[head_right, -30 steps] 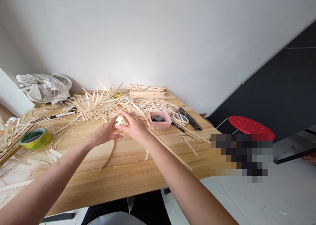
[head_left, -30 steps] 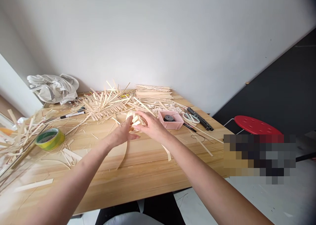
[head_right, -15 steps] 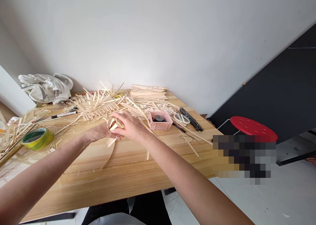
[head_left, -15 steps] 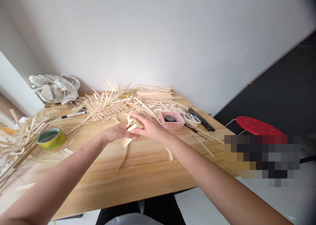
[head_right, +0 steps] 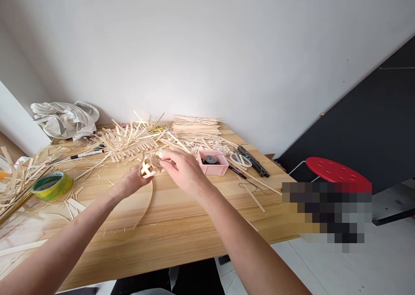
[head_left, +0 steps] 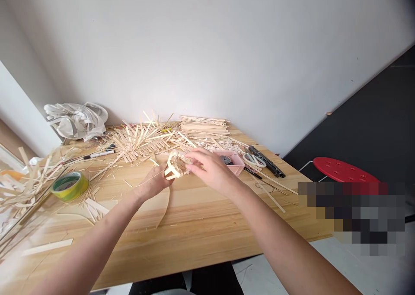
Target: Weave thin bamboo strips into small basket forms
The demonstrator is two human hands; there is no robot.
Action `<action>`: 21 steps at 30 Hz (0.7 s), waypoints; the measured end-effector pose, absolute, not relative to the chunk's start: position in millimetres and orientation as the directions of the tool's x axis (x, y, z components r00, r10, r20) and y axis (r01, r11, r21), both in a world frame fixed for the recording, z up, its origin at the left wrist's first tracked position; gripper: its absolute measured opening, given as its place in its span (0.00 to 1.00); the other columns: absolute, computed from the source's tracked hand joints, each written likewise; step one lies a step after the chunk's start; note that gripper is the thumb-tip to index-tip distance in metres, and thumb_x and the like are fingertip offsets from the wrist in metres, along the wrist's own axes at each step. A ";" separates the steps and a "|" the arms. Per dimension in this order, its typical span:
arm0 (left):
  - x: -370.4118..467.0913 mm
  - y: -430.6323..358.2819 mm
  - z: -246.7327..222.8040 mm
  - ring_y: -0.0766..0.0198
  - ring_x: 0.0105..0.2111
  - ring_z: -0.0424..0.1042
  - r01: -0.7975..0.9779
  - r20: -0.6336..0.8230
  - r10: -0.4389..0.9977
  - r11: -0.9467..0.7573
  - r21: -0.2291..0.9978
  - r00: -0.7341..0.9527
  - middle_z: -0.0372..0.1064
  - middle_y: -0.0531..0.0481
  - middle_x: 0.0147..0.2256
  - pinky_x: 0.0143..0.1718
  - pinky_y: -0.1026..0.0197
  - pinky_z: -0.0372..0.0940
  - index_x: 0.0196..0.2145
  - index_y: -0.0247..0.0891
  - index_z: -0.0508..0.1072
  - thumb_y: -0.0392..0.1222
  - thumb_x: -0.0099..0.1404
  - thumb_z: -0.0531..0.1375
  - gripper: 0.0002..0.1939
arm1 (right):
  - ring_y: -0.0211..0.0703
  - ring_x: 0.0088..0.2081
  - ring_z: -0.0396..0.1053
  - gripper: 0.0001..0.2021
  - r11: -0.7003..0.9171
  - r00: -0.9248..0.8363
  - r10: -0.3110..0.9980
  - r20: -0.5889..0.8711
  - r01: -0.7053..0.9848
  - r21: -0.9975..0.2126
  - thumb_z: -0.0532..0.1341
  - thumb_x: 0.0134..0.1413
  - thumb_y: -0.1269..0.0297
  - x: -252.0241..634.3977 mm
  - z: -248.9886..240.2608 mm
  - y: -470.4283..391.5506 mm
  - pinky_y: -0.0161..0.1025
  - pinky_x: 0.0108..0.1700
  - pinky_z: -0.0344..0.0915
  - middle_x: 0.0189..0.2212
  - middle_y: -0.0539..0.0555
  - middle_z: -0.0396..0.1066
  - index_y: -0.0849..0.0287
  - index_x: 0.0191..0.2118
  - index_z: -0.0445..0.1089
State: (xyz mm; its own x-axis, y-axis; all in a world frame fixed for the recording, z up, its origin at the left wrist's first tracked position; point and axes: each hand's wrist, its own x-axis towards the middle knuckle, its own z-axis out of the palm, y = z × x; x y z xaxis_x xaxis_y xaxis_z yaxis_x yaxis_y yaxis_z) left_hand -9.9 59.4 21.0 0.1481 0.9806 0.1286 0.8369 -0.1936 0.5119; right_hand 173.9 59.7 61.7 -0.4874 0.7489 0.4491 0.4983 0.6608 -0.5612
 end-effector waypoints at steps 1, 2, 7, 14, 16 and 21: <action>-9.6 60.3 19.1 0.57 0.34 0.72 0.869 0.121 0.989 -0.131 0.477 0.082 0.72 0.46 0.34 0.35 0.58 0.65 0.43 0.37 0.66 0.35 0.55 0.56 0.16 | 0.40 0.36 0.68 0.08 0.647 -0.438 0.762 0.476 0.486 -0.588 0.55 0.54 0.67 172.9 64.4 54.7 0.38 0.38 0.63 0.35 0.53 0.70 0.57 0.37 0.71; -9.2 61.0 17.2 0.56 0.34 0.72 0.889 0.124 0.992 -0.088 0.449 0.035 0.72 0.45 0.34 0.34 0.58 0.65 0.44 0.36 0.65 0.36 0.56 0.56 0.17 | 0.38 0.31 0.67 0.08 0.631 -0.405 0.775 0.484 0.468 -0.619 0.55 0.54 0.67 171.1 66.8 49.6 0.35 0.34 0.62 0.30 0.52 0.70 0.58 0.33 0.71; -5.9 58.4 16.3 0.56 0.36 0.72 0.946 0.213 0.977 -0.078 0.316 0.009 0.70 0.43 0.36 0.34 0.59 0.63 0.45 0.37 0.63 0.37 0.59 0.54 0.15 | 0.33 0.24 0.63 0.05 0.505 -0.403 0.847 0.347 0.405 -0.762 0.59 0.49 0.67 161.3 69.6 35.9 0.32 0.26 0.57 0.22 0.48 0.69 0.59 0.28 0.71; -5.6 53.2 24.2 0.54 0.38 0.72 0.985 0.155 0.986 -0.086 0.148 0.063 0.70 0.43 0.36 0.33 0.59 0.62 0.47 0.38 0.59 0.38 0.60 0.52 0.16 | 0.33 0.24 0.62 0.04 0.412 -0.530 0.839 0.124 0.470 -0.781 0.59 0.45 0.73 163.9 65.3 48.0 0.32 0.26 0.54 0.20 0.47 0.68 0.60 0.26 0.71; -7.5 55.2 23.2 0.54 0.37 0.72 0.980 0.147 0.983 -0.135 0.146 0.113 0.70 0.43 0.35 0.33 0.59 0.62 0.46 0.38 0.58 0.38 0.60 0.51 0.15 | 0.33 0.24 0.61 0.05 0.427 -0.569 0.815 0.113 0.457 -0.780 0.59 0.43 0.75 165.2 67.5 51.6 0.32 0.27 0.54 0.20 0.46 0.66 0.60 0.24 0.71; -6.9 55.8 33.0 0.58 0.34 0.72 0.942 0.027 0.971 -0.237 0.238 0.238 0.71 0.45 0.35 0.31 0.61 0.61 0.42 0.37 0.60 0.38 0.60 0.51 0.11 | 0.33 0.26 0.59 0.04 0.433 -0.564 0.802 0.199 0.318 -0.844 0.61 0.41 0.72 166.9 66.4 59.3 0.33 0.30 0.54 0.24 0.47 0.64 0.60 0.20 0.70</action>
